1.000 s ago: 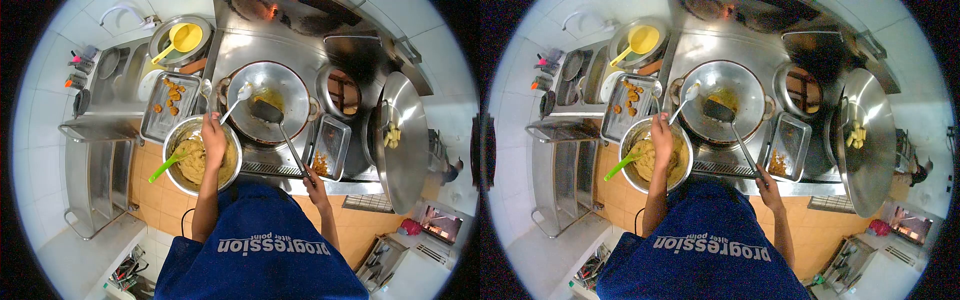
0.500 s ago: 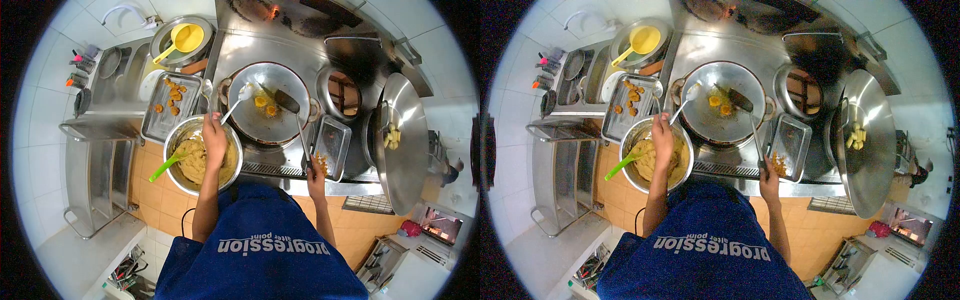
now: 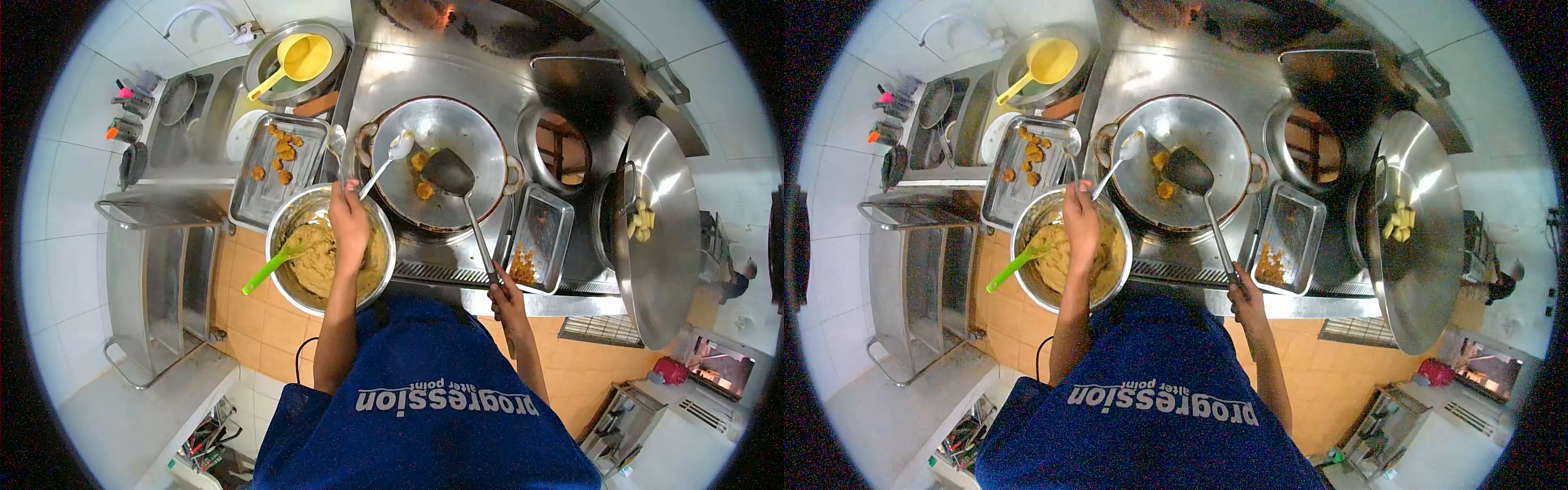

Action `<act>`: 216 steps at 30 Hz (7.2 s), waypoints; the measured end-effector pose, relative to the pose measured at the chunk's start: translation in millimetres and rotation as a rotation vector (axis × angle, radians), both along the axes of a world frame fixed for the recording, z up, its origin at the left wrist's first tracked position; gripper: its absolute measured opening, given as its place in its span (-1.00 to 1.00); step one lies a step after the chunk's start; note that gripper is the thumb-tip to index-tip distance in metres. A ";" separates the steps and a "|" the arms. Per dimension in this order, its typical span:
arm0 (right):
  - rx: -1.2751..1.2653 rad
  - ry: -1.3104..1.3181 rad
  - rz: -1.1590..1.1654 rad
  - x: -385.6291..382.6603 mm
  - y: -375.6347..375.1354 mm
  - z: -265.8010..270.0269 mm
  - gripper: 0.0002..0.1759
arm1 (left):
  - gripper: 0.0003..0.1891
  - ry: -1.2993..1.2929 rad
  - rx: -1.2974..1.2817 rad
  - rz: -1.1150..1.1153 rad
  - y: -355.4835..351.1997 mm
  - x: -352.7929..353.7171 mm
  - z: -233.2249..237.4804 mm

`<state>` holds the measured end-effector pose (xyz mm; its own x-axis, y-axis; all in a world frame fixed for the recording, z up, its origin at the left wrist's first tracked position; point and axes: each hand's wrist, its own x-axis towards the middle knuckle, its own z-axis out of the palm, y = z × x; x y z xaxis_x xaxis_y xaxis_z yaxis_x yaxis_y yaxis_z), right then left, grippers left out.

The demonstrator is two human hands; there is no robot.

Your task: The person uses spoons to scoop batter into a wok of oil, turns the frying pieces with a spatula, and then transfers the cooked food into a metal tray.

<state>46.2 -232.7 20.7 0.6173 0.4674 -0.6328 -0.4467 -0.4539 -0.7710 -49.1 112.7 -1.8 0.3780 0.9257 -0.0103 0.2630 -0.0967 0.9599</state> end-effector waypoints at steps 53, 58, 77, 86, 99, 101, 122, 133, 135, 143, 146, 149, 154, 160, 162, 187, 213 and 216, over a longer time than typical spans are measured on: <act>0.012 -0.344 0.122 4.7 31.2 -7.3 -0.32 | -0.77 -0.083 0.058 0.007 0.4 1.7 -5.3; -0.045 -0.365 0.179 -2.5 27.6 -10.6 -0.30 | -0.79 0.011 0.057 0.006 -0.2 -4.2 11.7; -0.308 -0.817 0.398 46.5 61.5 23.6 -0.35 | -0.81 -0.019 0.057 -0.024 -2.0 0.5 11.6; -0.159 -0.740 0.702 132.4 46.6 53.8 -0.35 | -0.80 0.032 0.065 0.033 1.8 -6.2 14.4; -0.296 -0.258 0.433 74.1 15.9 100.9 -0.32 | -0.79 -0.005 0.048 0.051 2.3 -7.4 11.9; -0.259 -0.275 0.353 61.4 4.9 94.5 -0.34 | -0.79 0.007 0.110 0.036 2.1 -5.7 11.7; -0.135 -0.128 0.239 16.6 23.2 38.2 -0.35 | -0.79 -0.022 -0.005 0.036 7.4 -5.5 4.3; 0.021 0.266 0.067 13.2 8.7 48.3 -0.35 | -0.80 0.010 0.029 0.028 6.6 -4.6 1.3; 0.011 0.258 0.060 10.1 5.2 51.4 -0.34 | -0.80 0.000 0.031 0.028 5.6 -3.6 3.7; 0.036 0.177 0.072 -3.5 -7.9 58.0 -0.31 | -0.80 0.005 0.066 0.013 0.3 -1.2 14.4; 0.032 0.100 0.091 -6.8 -6.0 52.5 -0.31 | -0.79 -0.019 0.052 0.015 -0.8 -1.4 17.3; 0.032 -0.095 0.080 -5.3 -2.8 45.7 -0.33 | -0.79 -0.041 0.085 0.016 -0.3 -2.8 16.0; -0.007 -0.072 0.130 -3.9 1.7 42.2 -0.33 | -0.80 0.009 0.079 -0.008 0.9 -2.2 16.5; 0.008 -0.147 0.116 -4.5 14.9 26.7 -0.35 | -0.79 0.017 0.139 -0.027 -5.7 -0.2 23.5; 0.014 -0.119 0.055 -3.4 15.8 20.7 -0.36 | -0.79 0.060 0.053 -0.040 -6.5 -3.6 22.5; -0.458 -0.888 0.016 -12.7 -34.7 -54.2 -0.62 | -0.78 -0.032 0.007 -0.038 -28.9 -33.9 12.2; -0.473 -1.275 0.170 51.1 -87.0 -101.5 -0.59 | -0.79 -0.152 0.061 0.023 -48.1 -33.6 22.9; -0.484 -1.260 0.159 51.1 -87.2 -102.0 -0.60 | -0.77 -0.053 0.035 -0.022 -49.4 -32.8 29.0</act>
